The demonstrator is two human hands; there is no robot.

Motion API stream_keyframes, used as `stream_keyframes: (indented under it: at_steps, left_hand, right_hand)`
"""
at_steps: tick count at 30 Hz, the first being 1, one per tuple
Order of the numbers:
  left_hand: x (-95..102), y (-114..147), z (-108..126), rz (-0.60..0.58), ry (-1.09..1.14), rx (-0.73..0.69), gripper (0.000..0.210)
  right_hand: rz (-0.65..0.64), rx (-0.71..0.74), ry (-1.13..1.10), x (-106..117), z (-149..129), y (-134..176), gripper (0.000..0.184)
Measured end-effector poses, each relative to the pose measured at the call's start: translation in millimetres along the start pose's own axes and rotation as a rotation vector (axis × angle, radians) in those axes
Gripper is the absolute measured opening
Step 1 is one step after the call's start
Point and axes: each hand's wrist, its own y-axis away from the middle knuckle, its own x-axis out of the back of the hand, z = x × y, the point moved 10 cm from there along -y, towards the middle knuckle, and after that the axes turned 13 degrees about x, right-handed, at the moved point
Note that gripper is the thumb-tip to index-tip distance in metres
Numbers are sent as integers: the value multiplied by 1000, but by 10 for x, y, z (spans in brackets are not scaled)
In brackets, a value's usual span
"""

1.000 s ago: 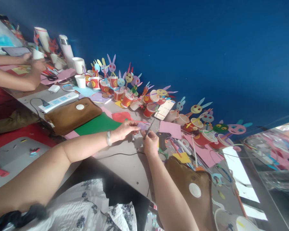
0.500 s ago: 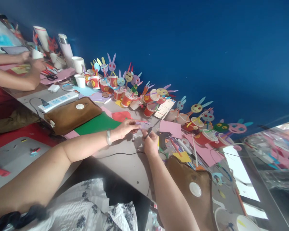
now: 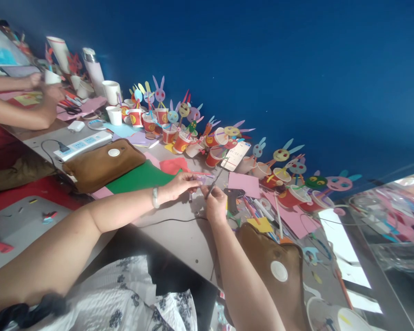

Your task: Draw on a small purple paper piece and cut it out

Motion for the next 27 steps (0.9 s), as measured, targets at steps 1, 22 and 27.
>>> stream_keyframes:
  at_steps: [1,22,27]
  left_hand:
    - [-2,2,-2,3,-2,4,27]
    - [65,10,-35,82,7,85,7]
    - [75,2,-38,88,-4,112,10]
  right_hand:
    - [8,-1,-22,-4,-7,3,33]
    - [56,-69,-146,-15,79,5,28]
    - [52,-45,-108,-6,55,2,29]
